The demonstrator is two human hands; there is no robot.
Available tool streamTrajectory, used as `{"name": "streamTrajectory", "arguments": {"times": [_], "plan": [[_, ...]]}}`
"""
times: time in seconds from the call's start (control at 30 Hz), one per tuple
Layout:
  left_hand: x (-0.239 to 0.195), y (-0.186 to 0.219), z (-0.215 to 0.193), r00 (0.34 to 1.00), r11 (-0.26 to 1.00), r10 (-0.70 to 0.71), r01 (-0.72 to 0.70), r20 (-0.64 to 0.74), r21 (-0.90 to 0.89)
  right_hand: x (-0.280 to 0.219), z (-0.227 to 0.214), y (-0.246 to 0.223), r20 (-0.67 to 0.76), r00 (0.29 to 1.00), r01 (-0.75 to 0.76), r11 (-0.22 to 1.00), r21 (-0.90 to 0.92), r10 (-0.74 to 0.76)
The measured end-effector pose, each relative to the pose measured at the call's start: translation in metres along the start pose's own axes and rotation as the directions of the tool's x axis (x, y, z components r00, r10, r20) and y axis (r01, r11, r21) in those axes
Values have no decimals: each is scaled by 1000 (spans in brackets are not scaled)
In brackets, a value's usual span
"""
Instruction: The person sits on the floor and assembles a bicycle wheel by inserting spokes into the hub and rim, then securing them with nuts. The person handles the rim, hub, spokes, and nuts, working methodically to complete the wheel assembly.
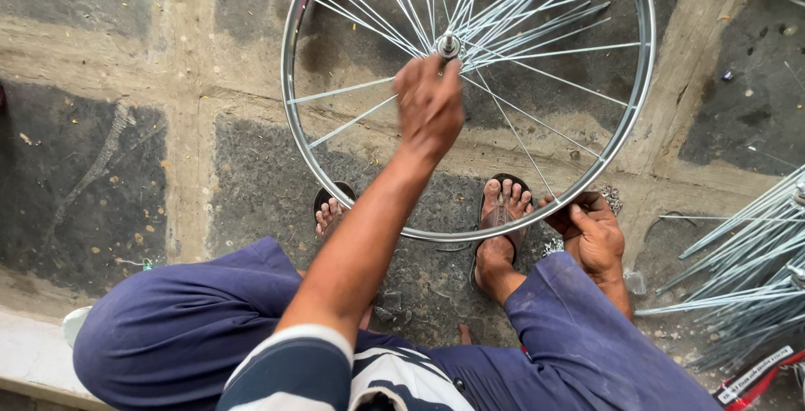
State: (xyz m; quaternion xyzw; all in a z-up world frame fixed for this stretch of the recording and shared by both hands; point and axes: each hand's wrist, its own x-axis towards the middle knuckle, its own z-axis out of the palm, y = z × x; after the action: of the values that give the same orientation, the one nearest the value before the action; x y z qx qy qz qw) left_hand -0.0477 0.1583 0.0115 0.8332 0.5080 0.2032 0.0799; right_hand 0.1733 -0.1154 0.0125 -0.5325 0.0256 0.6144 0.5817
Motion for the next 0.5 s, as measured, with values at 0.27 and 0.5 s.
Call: {"name": "streamTrajectory", "arguments": {"times": [0.27, 0.5], "plan": [[57, 12, 57, 926, 902, 205, -304, 316, 307, 3, -3, 2, -29, 1000, 4, 1000, -10, -4], [-4, -7, 34, 950, 943, 309, -312, 42, 119, 3, -6, 3, -42, 999, 7, 1000, 0, -7]]}}
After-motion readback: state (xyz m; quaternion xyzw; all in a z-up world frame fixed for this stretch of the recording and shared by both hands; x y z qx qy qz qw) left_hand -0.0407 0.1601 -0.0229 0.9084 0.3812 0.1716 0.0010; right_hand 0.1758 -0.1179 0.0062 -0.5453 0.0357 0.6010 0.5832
